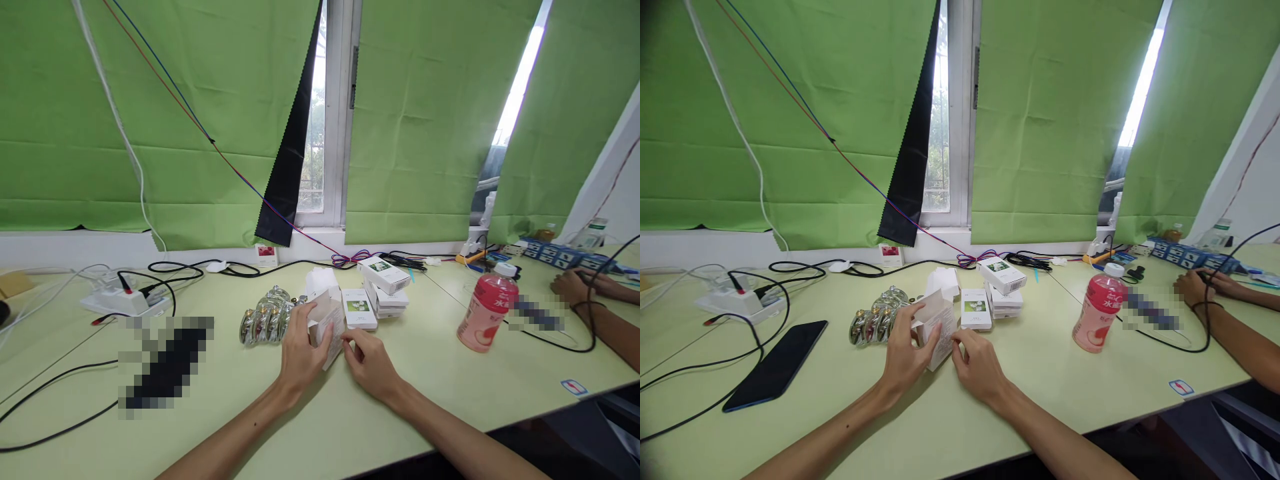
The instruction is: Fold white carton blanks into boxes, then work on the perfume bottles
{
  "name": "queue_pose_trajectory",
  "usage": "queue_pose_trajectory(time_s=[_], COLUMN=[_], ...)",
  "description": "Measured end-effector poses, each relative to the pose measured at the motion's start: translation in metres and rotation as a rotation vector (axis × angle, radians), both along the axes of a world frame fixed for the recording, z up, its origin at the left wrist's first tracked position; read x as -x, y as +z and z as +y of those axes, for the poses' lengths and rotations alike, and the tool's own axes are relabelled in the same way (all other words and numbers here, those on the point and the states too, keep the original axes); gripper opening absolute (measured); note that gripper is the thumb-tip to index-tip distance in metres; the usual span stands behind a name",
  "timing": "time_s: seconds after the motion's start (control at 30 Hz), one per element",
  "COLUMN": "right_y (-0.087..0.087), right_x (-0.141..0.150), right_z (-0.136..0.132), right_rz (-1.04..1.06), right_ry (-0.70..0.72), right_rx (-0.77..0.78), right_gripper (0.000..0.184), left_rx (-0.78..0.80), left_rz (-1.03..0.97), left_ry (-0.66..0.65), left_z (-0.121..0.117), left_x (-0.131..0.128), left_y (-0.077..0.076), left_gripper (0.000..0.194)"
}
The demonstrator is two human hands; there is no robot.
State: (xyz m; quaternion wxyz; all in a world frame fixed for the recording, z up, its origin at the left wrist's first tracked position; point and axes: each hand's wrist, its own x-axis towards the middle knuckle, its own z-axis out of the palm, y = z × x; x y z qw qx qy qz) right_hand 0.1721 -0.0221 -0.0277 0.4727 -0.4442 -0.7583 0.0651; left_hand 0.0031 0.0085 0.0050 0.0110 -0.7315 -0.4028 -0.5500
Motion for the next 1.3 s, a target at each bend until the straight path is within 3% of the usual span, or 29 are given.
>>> queue_pose_trajectory(time_s=[0.6,0.8,1.3], right_y=[0.003,0.0,-0.001], right_x=[0.0,-0.001,-0.001], right_z=[-0.002,0.0,-0.001], right_rz=[-0.055,-0.083,-0.17], right_ry=[0.017,0.024,0.041], right_rx=[0.068,0.092,0.181], right_gripper=[0.026,0.044,0.057], left_rx=[0.061,0.109,0.073], left_rz=[0.036,0.05,0.152], left_ry=[-0.072,-0.092,0.038], left_z=[-0.011,-0.012,0.001], left_x=[0.0,-0.002,0.001], left_y=[0.004,0.004,-0.005], left_gripper=[0.053,0.052,0.048])
